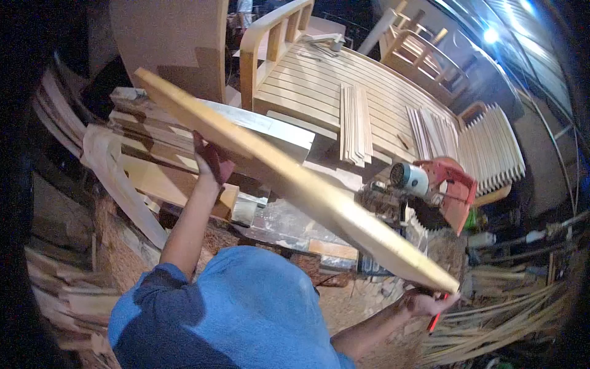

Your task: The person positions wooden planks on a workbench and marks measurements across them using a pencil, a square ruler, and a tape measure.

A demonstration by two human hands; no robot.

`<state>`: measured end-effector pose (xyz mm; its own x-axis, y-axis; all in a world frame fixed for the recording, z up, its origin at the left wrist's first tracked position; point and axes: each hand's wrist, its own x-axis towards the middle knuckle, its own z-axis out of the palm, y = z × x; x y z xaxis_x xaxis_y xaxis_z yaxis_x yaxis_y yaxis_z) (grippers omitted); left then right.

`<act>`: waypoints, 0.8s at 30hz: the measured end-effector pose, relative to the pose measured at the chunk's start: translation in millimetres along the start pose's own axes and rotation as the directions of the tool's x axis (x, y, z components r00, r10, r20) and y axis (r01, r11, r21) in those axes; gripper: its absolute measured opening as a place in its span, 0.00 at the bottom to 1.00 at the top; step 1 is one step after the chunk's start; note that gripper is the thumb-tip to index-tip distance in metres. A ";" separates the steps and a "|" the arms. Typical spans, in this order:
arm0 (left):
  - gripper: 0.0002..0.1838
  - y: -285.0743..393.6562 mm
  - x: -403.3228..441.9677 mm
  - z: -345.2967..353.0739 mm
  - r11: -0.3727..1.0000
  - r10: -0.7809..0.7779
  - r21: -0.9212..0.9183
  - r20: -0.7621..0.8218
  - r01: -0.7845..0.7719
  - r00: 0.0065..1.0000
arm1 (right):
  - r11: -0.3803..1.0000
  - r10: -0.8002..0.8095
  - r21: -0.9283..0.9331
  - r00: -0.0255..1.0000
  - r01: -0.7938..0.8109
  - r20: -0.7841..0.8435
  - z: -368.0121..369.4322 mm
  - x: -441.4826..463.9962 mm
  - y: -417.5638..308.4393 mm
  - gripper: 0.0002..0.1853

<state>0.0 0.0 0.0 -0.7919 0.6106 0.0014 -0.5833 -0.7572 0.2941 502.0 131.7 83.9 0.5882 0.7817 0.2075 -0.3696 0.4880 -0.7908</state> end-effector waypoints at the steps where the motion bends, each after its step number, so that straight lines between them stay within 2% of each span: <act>1: 0.37 11.3 -3.9 7.2 0.987 -0.108 -0.112 0.100 0.119 0.989 | 0.993 0.010 0.117 0.998 -0.002 -0.069 -18.6 -14.6 0.6 0.32; 2: 0.34 14.1 -5.6 10.6 0.975 -0.128 -0.147 0.243 0.166 0.962 | 0.990 -0.095 0.113 0.991 0.085 0.092 -49.2 -17.6 -14.8 0.34; 3: 0.25 -11.3 0.7 -50.0 0.904 -0.253 -0.174 0.520 0.391 0.816 | 0.977 -0.197 0.136 0.948 0.167 0.250 -82.1 -20.9 -26.4 0.35; 5: 0.15 1.5 -18.0 -61.9 0.847 -0.252 -0.269 0.557 0.458 0.792 | 0.969 -0.234 0.122 0.954 0.214 0.187 -148.6 -50.5 -14.4 0.36; 7: 0.09 23.8 -52.0 -67.9 0.848 -0.320 -0.207 0.533 0.488 0.783 | 0.959 -0.258 0.193 0.925 0.209 0.278 -187.2 -99.5 -21.3 0.36; 8: 0.10 24.7 -71.1 -63.5 0.845 -0.343 -0.188 0.528 0.500 0.777 | 0.950 -0.212 0.285 0.932 0.126 0.295 -210.3 -114.8 -24.5 0.36; 9: 0.10 22.4 -80.9 -72.8 0.856 -0.352 -0.157 0.520 0.492 0.778 | 0.975 -0.134 0.199 0.975 0.098 0.176 -225.8 -130.0 -25.9 0.36; 11: 0.11 12.3 -98.8 -94.0 0.871 -0.367 -0.107 0.506 0.479 0.780 | 0.999 -0.007 0.039 0.997 0.010 -0.082 -261.3 -153.8 -30.3 0.35; 12: 0.12 5.4 -111.1 -92.8 0.862 -0.392 -0.092 0.501 0.498 0.772 | 0.996 0.085 0.004 0.995 -0.084 -0.056 -316.6 -149.5 -19.4 0.33; 14: 0.13 -4.7 -136.0 -89.3 0.838 -0.448 -0.064 0.486 0.542 0.751 | 0.991 0.058 -0.120 0.996 -0.065 -0.062 -418.4 -144.8 30.7 0.34; 16: 0.13 -10.7 -152.7 -95.4 0.811 -0.486 -0.034 0.517 0.584 0.705 | 0.986 0.099 -0.119 0.981 -0.120 -0.168 -451.0 -183.8 9.6 0.33; 18: 0.13 -29.7 -155.9 -105.4 0.760 -0.520 -0.024 0.577 0.650 0.630 | 0.984 0.179 0.084 0.911 -0.159 -0.372 -417.4 -225.5 -5.7 0.29; 19: 0.14 -33.0 -160.3 -99.4 0.764 -0.536 0.026 0.582 0.645 0.611 | 0.967 0.184 0.223 0.944 -0.124 -0.273 -412.2 -244.8 -11.7 0.29; 20: 0.14 -37.9 -161.0 -90.8 0.717 -0.541 0.067 0.680 0.693 0.495 | 0.934 0.155 0.346 0.971 -0.084 -0.181 -414.6 -266.8 -19.5 0.29; 21: 0.14 -42.7 -152.7 -79.9 0.663 -0.540 0.122 0.761 0.739 0.359 | 0.931 0.132 0.363 0.963 -0.039 -0.236 -411.7 -289.0 -25.1 0.29; 23: 0.13 -52.2 -150.1 -60.5 0.614 -0.500 0.149 0.833 0.775 0.237 | 0.938 0.073 0.336 0.905 0.080 -0.419 -396.0 -324.2 -41.5 0.29; 24: 0.10 -71.7 -135.0 -45.4 0.534 -0.412 0.216 0.911 0.818 0.028 | 0.933 0.049 0.334 0.868 0.137 -0.495 -390.6 -339.3 -48.9 0.29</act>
<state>140.5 -38.7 -64.7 0.3828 0.5399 0.7496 -0.9196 0.1454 0.3649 601.5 -309.1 -172.7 0.8479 0.5102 -0.1439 -0.5041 0.6921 -0.5166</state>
